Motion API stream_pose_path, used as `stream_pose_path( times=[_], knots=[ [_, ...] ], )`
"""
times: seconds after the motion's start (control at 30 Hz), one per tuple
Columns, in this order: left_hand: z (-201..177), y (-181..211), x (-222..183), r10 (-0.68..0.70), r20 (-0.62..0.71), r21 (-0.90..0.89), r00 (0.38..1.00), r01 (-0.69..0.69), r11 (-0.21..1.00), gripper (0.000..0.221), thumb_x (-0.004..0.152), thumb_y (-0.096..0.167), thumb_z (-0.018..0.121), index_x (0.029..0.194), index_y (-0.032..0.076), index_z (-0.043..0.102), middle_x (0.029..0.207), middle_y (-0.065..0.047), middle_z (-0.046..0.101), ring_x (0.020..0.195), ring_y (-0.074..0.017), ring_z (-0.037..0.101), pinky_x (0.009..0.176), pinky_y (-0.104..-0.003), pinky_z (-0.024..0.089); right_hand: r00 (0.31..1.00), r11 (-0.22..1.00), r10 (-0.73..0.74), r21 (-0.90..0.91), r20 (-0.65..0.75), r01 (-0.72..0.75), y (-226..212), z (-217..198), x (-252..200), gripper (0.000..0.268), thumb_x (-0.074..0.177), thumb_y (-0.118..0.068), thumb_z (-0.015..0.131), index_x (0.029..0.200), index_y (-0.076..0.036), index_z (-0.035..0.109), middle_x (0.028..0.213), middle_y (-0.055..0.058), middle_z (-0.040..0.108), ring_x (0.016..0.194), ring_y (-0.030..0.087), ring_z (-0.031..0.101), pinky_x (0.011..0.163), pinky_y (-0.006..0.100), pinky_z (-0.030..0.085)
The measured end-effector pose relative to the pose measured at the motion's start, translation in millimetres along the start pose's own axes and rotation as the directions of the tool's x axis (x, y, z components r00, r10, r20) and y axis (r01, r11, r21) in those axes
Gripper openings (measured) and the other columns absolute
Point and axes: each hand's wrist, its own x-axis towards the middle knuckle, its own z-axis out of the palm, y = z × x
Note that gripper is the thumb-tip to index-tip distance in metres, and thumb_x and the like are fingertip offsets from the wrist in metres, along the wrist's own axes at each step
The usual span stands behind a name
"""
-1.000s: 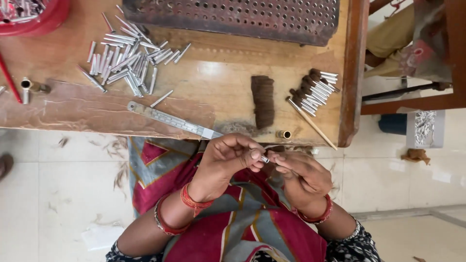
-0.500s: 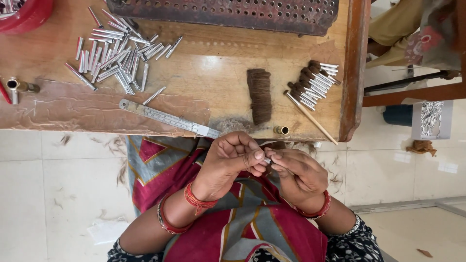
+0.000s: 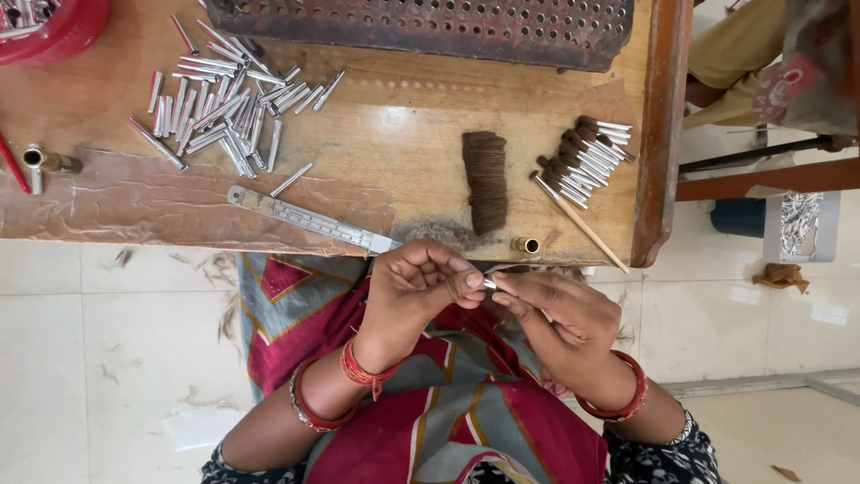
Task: Assembling and sorting makeup brushes at a manufacturing workstation, including inserting hair into ferrules and sorting the finished brushes.
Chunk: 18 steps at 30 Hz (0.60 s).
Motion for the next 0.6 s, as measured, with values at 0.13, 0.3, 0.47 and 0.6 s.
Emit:
stream_pose_path(
  times=[0.13,0.3,0.47,0.6],
  knots=[
    [0.9,-2.1,-2.7,0.0,0.018,0.021,1.0,0.0,1.0,0.01,0.093,-0.003,0.075,0.101,-0.007,0.069,0.092,-0.014,0.076,0.08,-0.0156,0.074,0.074,-0.029,0.064,0.998,0.999,0.046,0.019,-0.035,-0.045,-3.1,1.8,-2.3,0.028,0.091,0.008,0.073,0.118,0.001,0.073,0.105,0.012,0.079,0.09,0.016,0.078,0.078,0.026,0.062],
    [1.1,-3.0,-3.5,0.027,0.02,0.018,0.999,-0.027,0.999,0.011,0.092,-0.002,0.076,0.101,-0.006,0.071,0.091,-0.014,0.077,0.08,-0.015,0.075,0.072,-0.028,0.064,0.999,0.999,0.045,0.019,0.01,-0.045,-4.7,-0.5,-3.8,0.03,0.089,0.008,0.073,0.118,0.002,0.073,0.108,0.014,0.078,0.092,0.017,0.078,0.079,0.026,0.064],
    [2.8,-2.5,-2.7,0.033,0.024,-0.016,0.999,-0.033,0.999,0.01,0.092,-0.002,0.076,0.101,-0.006,0.072,0.092,-0.014,0.077,0.079,-0.014,0.074,0.071,-0.028,0.064,0.998,0.998,0.061,0.014,0.021,-0.062,-8.7,-3.3,-1.5,0.034,0.088,0.008,0.073,0.121,0.0,0.073,0.11,0.014,0.078,0.093,0.017,0.079,0.08,0.026,0.065],
    [1.6,-1.2,-3.6,0.039,0.022,0.007,0.999,-0.039,0.999,0.01,0.091,-0.003,0.077,0.101,-0.006,0.074,0.092,-0.014,0.077,0.079,-0.013,0.072,0.073,-0.027,0.062,0.994,0.996,0.093,-0.007,0.052,-0.092,-23.5,-5.5,12.0,0.057,0.079,-0.002,0.083,0.133,0.002,0.063,0.118,0.017,0.075,0.101,0.019,0.075,0.088,0.028,0.06]
  ],
)
